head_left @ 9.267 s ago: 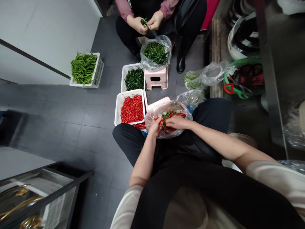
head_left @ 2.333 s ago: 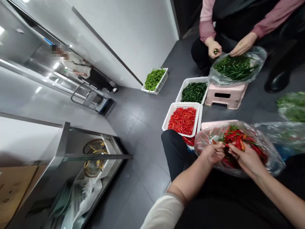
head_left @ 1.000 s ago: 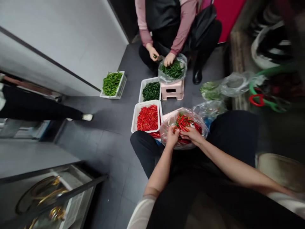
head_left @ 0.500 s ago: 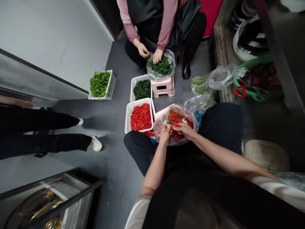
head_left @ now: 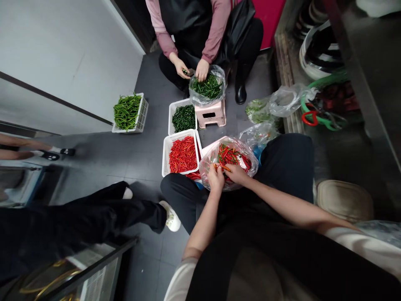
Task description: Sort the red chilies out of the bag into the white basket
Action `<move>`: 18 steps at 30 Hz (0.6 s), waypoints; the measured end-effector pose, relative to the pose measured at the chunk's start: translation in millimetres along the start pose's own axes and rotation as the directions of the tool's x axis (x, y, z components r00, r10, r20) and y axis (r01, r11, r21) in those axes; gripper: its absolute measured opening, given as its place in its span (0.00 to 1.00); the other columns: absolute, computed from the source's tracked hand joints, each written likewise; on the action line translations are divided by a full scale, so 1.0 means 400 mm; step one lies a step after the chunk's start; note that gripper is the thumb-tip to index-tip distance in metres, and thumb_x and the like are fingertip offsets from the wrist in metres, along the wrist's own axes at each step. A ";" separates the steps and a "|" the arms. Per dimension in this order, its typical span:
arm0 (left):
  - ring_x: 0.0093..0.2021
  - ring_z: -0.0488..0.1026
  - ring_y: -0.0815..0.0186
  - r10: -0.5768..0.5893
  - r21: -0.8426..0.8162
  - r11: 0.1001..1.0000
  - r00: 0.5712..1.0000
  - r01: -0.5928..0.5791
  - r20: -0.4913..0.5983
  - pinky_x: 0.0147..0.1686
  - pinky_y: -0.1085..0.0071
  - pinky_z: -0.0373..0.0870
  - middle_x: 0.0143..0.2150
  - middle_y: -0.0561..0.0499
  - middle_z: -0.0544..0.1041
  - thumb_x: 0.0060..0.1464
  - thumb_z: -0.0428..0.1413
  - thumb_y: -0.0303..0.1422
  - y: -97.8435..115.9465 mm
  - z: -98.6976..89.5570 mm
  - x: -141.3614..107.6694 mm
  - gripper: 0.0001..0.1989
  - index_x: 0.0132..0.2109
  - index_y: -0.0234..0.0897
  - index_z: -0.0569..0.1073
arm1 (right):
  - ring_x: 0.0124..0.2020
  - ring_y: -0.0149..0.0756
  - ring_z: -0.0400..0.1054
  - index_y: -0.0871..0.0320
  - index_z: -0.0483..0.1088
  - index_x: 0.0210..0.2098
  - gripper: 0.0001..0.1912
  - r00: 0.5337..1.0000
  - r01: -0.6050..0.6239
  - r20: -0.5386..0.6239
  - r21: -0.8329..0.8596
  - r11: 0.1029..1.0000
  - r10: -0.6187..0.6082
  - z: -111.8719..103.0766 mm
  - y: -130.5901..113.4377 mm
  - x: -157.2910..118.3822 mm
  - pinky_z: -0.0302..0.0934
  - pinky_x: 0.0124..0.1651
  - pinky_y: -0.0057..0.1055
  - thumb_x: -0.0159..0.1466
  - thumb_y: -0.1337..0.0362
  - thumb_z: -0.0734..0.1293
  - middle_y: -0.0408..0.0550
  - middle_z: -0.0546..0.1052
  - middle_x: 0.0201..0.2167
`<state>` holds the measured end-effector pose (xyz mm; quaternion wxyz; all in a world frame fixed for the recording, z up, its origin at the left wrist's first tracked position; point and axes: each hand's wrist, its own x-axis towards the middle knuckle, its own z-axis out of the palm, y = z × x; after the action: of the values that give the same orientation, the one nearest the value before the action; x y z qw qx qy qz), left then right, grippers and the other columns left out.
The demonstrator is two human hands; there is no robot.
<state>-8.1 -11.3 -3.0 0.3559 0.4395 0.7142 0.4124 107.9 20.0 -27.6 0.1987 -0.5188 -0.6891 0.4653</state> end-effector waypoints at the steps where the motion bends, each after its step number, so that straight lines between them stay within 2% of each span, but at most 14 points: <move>1: 0.34 0.68 0.64 -0.023 -0.039 0.999 1.000 0.023 0.002 0.41 0.69 0.63 0.32 0.50 0.72 0.52 0.53 0.31 -0.004 0.002 0.004 0.03 0.36 0.38 0.69 | 0.27 0.35 0.63 0.58 0.63 0.23 0.06 1.000 0.009 0.007 0.046 0.999 -0.009 -0.004 -0.005 -0.002 0.54 0.32 0.28 0.56 0.65 0.61 0.46 0.70 0.23; 3: 0.29 0.67 0.68 -0.142 -0.177 0.973 0.989 0.147 0.043 0.36 0.72 0.64 0.29 0.52 0.70 0.53 0.53 0.32 -0.010 0.006 0.013 0.03 0.35 0.37 0.68 | 0.24 0.33 0.61 0.58 0.63 0.24 0.06 0.999 -0.021 0.042 0.250 0.968 0.010 -0.012 -0.016 -0.009 0.54 0.29 0.28 0.56 0.63 0.61 0.43 0.68 0.21; 4: 0.26 0.65 0.70 -0.228 -0.258 0.934 0.969 0.246 0.096 0.32 0.73 0.64 0.27 0.53 0.68 0.54 0.53 0.33 -0.012 0.007 0.018 0.04 0.35 0.37 0.68 | 0.21 0.31 0.59 0.58 0.62 0.24 0.08 0.995 -0.070 0.094 0.384 0.921 0.036 -0.015 -0.021 -0.014 0.53 0.27 0.27 0.57 0.61 0.62 0.41 0.65 0.18; 7: 0.20 0.59 0.75 -0.423 -0.403 0.755 0.854 0.517 0.302 0.24 0.77 0.59 0.23 0.56 0.64 0.53 0.55 0.38 -0.017 0.009 0.029 0.09 0.36 0.36 0.66 | 0.13 0.24 0.44 0.56 0.57 0.24 0.14 0.944 -0.293 0.315 0.665 0.688 0.097 -0.022 -0.033 -0.027 0.43 0.18 0.23 0.56 0.55 0.64 0.33 0.53 0.13; 8: 0.19 0.58 0.76 -0.438 -0.422 0.726 0.838 0.544 0.326 0.23 0.78 0.58 0.22 0.57 0.63 0.52 0.56 0.39 -0.018 0.010 0.030 0.11 0.36 0.36 0.66 | 0.13 0.22 0.40 0.56 0.56 0.25 0.16 0.927 -0.341 0.362 0.698 0.629 0.101 -0.024 -0.035 -0.030 0.40 0.17 0.23 0.55 0.53 0.65 0.32 0.51 0.12; 9: 0.19 0.58 0.77 -0.427 -0.442 0.727 0.850 0.526 0.308 0.23 0.78 0.58 0.22 0.57 0.63 0.52 0.56 0.39 -0.019 0.012 0.030 0.12 0.36 0.36 0.66 | 0.13 0.22 0.39 0.56 0.56 0.25 0.17 0.917 -0.366 0.386 0.713 0.598 0.101 -0.024 -0.035 -0.031 0.38 0.16 0.22 0.54 0.52 0.66 0.31 0.50 0.12; 11: 0.21 0.60 0.76 -0.356 -0.469 0.787 0.916 0.401 0.186 0.26 0.78 0.61 0.25 0.56 0.65 0.52 0.56 0.38 -0.020 0.018 0.027 0.11 0.36 0.35 0.66 | 0.13 0.22 0.40 0.57 0.58 0.26 0.18 0.922 -0.361 0.367 0.707 0.608 0.120 -0.025 -0.031 -0.027 0.37 0.16 0.22 0.54 0.50 0.67 0.31 0.51 0.13; 13: 0.25 0.64 0.75 -0.264 -0.469 0.841 0.961 0.269 0.078 0.30 0.77 0.64 0.29 0.54 0.68 0.53 0.55 0.37 -0.022 0.024 0.023 0.09 0.37 0.35 0.66 | 0.14 0.23 0.44 0.58 0.60 0.27 0.18 0.951 -0.290 0.282 0.655 0.698 0.130 -0.026 -0.024 -0.017 0.39 0.17 0.23 0.55 0.49 0.65 0.33 0.54 0.13; 16: 0.26 0.65 0.74 -0.202 -0.491 0.842 0.974 0.226 0.101 0.31 0.76 0.64 0.29 0.53 0.68 0.52 0.55 0.35 -0.024 0.030 0.019 0.08 0.37 0.35 0.67 | 0.18 0.26 0.53 0.59 0.62 0.22 0.17 0.993 -0.107 0.095 0.488 0.866 0.069 -0.029 -0.016 -0.002 0.46 0.21 0.24 0.54 0.51 0.65 0.39 0.62 0.16; 18: 0.24 0.62 0.74 -0.204 -0.532 0.812 0.971 0.240 0.127 0.27 0.77 0.62 0.26 0.55 0.66 0.51 0.56 0.35 -0.023 0.030 0.017 0.09 0.37 0.34 0.68 | 0.20 0.27 0.56 0.59 0.63 0.20 0.17 0.996 -0.065 0.077 0.430 0.901 0.036 -0.031 -0.018 0.001 0.48 0.23 0.25 0.54 0.53 0.65 0.41 0.65 0.17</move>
<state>-3.2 -4.4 -16.9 0.5342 0.2470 0.6025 0.5391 113.4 25.4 -15.7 0.2733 -0.4637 -0.5616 0.6283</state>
